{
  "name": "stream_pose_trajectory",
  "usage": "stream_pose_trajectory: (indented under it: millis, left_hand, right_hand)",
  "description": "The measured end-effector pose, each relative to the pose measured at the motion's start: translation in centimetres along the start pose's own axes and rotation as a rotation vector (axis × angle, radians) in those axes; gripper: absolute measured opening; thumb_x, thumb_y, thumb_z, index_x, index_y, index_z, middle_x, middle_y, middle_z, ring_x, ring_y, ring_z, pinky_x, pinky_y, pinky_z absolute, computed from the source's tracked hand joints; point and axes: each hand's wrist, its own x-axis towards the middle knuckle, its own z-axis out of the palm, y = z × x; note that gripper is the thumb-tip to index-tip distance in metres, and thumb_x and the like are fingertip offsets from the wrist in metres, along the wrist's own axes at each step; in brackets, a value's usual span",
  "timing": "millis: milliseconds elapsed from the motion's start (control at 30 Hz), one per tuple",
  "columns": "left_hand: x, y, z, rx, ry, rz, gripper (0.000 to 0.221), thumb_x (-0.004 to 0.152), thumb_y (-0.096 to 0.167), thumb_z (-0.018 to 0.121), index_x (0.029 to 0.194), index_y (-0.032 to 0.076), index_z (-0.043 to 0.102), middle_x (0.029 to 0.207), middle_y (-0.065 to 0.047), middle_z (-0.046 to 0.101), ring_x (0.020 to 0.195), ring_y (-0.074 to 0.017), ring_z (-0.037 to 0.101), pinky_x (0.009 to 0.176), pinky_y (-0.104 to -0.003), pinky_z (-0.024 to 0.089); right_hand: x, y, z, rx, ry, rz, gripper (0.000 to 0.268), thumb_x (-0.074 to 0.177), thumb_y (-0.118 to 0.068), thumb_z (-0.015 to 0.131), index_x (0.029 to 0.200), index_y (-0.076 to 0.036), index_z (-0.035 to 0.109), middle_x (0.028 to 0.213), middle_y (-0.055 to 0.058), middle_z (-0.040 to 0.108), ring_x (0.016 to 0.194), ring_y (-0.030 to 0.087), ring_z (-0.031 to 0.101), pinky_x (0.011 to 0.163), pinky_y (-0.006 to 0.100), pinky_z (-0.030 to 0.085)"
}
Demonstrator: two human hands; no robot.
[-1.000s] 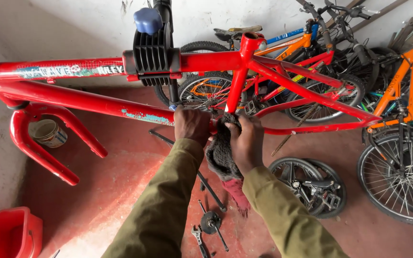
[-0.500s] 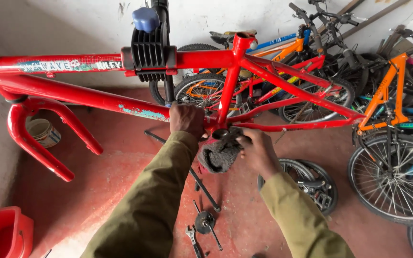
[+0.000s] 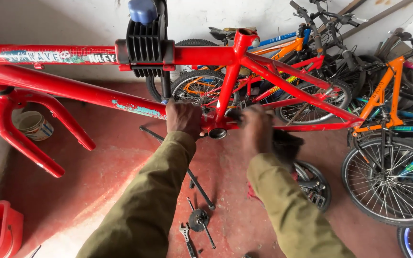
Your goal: Cleaning the bottom bracket shell of a red bicycle frame mounted on a repair stand using a rag.
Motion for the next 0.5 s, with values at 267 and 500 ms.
stream_pose_trajectory:
  millis: [267,500]
  left_hand:
    - [0.4,0.0,2.1,0.041,-0.023,-0.013,0.012,0.076,0.027,0.063,0.068,0.021,0.069,0.064,0.001,0.062,0.064,-0.0192,0.057,0.063,-0.040,0.033]
    - [0.3,0.0,1.9,0.022,0.008,-0.019,0.012,0.075,0.018,0.061,0.068,0.020,0.070,0.060,-0.002,0.062,0.060,-0.0208,0.055,0.065,-0.039,0.031]
  right_hand:
    - [2.5,2.4,1.2,-0.596,-0.233,-0.280,0.010,0.080,-0.017,0.064,0.088,-0.017,0.070,0.094,0.007,0.056,0.092,0.036,0.060,0.073,0.050,0.054]
    - [3.8,1.9,-2.8,-0.812,-0.293,-0.165,0.020,0.081,-0.017,0.059,0.095,-0.023,0.073,0.098,0.007,0.060,0.091,0.033,0.064,0.073,0.047,0.055]
